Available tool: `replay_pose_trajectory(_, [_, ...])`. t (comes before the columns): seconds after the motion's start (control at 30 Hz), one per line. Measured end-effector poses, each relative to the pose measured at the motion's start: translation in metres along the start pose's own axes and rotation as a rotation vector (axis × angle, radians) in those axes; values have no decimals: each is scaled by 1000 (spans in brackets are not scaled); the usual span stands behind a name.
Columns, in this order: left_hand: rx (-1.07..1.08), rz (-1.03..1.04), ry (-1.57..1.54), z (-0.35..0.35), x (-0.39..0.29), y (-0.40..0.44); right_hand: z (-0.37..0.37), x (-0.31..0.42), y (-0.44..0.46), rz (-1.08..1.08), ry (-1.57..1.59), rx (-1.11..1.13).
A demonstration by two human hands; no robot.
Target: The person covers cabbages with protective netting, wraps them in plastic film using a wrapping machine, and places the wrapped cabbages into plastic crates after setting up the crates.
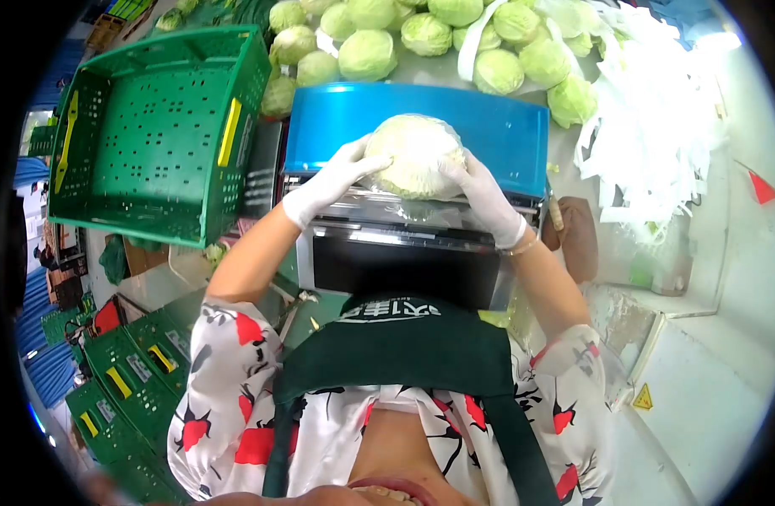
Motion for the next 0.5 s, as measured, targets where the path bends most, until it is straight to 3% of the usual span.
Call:
replay_pose_trajectory(0.07, [-40, -104, -106, 29, 0, -57, 21, -7, -33, -28, -212, -43])
replay_pose_trajectory(0.1, [0, -262, -170, 38, 1, -84, 30, -13, -54, 46, -215, -16])
replay_pose_trajectory(0.23, [106, -530, -355, 67, 39, -160, 56, -46, -137, 406, -318, 81])
replay_pose_trajectory(0.3, [263, -766, -530, 60, 104, -165, 68, -79, -138, 511, -152, 43])
replay_pose_trajectory(0.37, [169, -799, -529, 59, 122, -161, 65, -90, -116, 675, -193, 131])
replay_pose_trajectory(0.4, [129, -818, -534, 59, 128, -157, 63, -109, -106, 564, -111, 146])
replay_pose_trajectory(0.5, [58, -866, -654, 55, 140, -168, 48, -131, -99, 835, 331, 258])
Point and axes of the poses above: each hand's wrist, its own y-axis towards the middle knuckle, its own z-axis out of the palm, x = y × z, the point moved 1 cm from there along y, towards the middle knuckle, and after that the axes turned 6 degrees about -y, right-handed, at the moved point
